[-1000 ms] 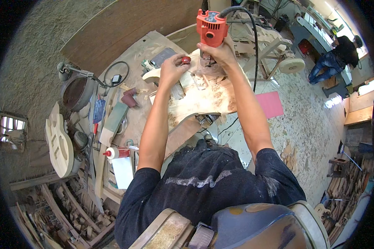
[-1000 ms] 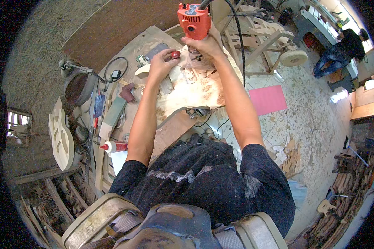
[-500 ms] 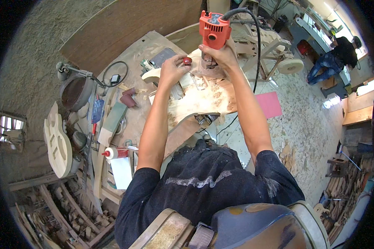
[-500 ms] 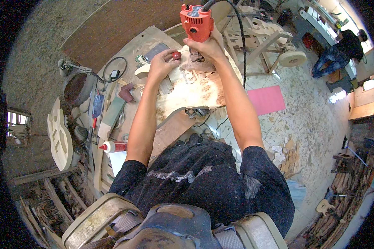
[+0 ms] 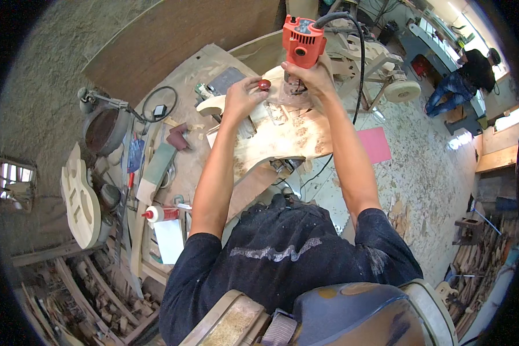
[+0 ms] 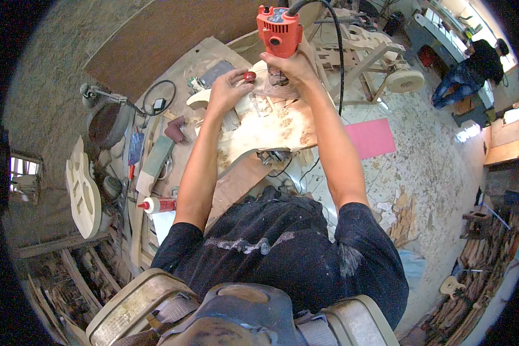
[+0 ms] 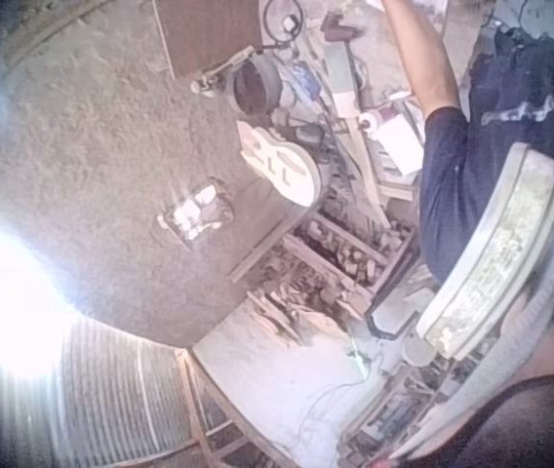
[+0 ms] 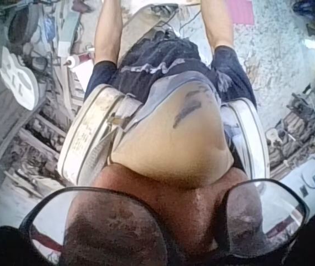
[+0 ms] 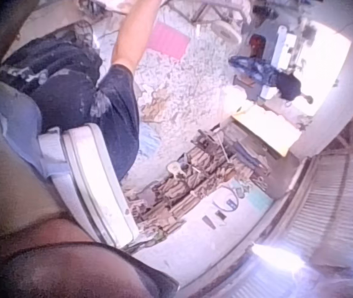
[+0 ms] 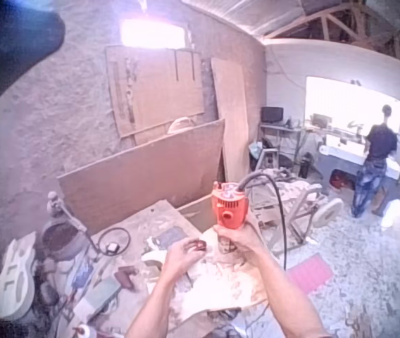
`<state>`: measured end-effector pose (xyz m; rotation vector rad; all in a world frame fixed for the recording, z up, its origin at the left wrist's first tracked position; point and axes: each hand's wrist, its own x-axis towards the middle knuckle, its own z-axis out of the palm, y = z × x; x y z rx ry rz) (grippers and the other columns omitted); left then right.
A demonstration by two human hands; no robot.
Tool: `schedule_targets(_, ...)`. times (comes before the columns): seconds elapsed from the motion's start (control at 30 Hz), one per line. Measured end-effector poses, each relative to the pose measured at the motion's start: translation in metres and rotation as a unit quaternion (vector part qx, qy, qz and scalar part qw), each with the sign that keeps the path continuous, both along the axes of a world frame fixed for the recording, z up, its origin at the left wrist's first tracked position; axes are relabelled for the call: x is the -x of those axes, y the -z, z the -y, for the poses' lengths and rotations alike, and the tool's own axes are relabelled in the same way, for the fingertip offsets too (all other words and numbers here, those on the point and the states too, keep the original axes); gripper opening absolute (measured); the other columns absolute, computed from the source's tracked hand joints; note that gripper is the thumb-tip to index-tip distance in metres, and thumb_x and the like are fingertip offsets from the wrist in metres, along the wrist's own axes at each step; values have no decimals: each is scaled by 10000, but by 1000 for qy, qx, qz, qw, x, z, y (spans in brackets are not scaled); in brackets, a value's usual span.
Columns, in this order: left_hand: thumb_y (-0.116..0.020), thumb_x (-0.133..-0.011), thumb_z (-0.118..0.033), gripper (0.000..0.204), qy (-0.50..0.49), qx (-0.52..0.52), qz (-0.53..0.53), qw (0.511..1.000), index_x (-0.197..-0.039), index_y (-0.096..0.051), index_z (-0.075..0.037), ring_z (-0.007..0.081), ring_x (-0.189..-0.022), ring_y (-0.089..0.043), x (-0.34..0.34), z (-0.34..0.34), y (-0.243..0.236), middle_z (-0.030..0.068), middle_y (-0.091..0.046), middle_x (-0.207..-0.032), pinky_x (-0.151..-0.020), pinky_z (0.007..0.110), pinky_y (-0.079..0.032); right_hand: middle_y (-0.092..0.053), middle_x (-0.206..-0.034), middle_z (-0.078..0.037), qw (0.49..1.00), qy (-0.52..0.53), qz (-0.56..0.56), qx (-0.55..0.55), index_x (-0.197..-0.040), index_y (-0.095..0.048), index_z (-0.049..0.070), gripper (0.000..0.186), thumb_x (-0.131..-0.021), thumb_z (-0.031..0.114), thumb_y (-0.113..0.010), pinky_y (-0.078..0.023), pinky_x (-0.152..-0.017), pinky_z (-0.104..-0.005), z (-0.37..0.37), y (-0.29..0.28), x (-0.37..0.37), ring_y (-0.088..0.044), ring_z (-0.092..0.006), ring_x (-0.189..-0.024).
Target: The person uses a handheld router to cut out the pickup cavities on a wooden guitar body.
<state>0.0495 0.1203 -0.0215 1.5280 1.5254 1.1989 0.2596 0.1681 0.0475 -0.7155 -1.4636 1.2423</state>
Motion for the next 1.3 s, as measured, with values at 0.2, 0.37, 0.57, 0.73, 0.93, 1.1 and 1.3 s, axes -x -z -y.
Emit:
schedule_targets(0.2, -861, -769, -153, 548, -5, -30, -52, 998, -1264, -695, 12, 222, -1074, -742, -6, 2, -1, 159, -766, -1160, -949, 338, -539, -669, -940, -23, 1000, 6, 4, 1, -1082, -660, 39, 372, -801, 152, -876, -556, -610, -289, -22, 20, -6, -640, -117, -747)
schedule_targets(0.37, -871, -766, -189, 566, -7, -49, -70, 996, -1268, -696, 6, 270, -1086, -741, -10, 0, 3, 172, -759, -1160, -962, 364, -540, -665, -929, -33, 999, 1, 23, -27, -1104, -648, 38, 384, -806, 143, -867, -571, -608, -296, -31, 23, -12, -635, -127, -735)
schedule_targets(0.57, -875, -765, -217, 589, -11, -44, -76, 996, -1280, -691, 2, 289, -1097, -735, -15, -1, 1, 172, -757, -1163, -975, 373, -535, -666, -902, -29, 998, 4, 61, -35, -1043, -658, 30, 355, -803, 188, -867, -539, -596, -293, -33, 18, -18, -635, -125, -702)
schedule_targets(0.73, -881, -756, -216, 596, -8, -45, -78, 996, -1280, -692, -3, 291, -1105, -733, -17, 1, -2, 170, -754, -1176, -976, 369, -534, -673, -878, -28, 998, 27, 46, -35, -1006, -665, 29, 352, -792, 218, -871, -528, -613, -289, -19, 7, -19, -634, -124, -667)
schedule_targets(0.93, -882, -749, -212, 590, 1, -43, -83, 996, -1268, -695, -4, 289, -1120, -729, -19, 3, -7, 173, -754, -1177, -971, 367, -537, -683, -865, -29, 997, 39, 41, -60, -995, -668, 24, 326, -790, 177, -870, -525, -607, -290, -14, 5, -21, -635, -123, -653)
schedule_targets(1.1, -888, -737, -225, 595, 8, -40, -93, 995, -1255, -699, 0, 289, -1123, -728, -19, 4, -8, 173, -755, -1172, -970, 367, -539, -692, -833, -26, 994, 54, 29, -87, -990, -672, 14, 299, -792, 128, -865, -524, -603, -291, -10, 6, -22, -642, -126, -644)
schedule_targets(1.3, -892, -722, -248, 609, 32, -37, -104, 993, -1256, -706, -20, 294, -1117, -728, -17, 4, -7, 169, -754, -1176, -971, 374, -541, -697, -839, -33, 995, 59, 32, -69, -985, -675, 8, 295, -793, 127, -866, -533, -600, -288, -5, 10, -28, -646, -128, -649)
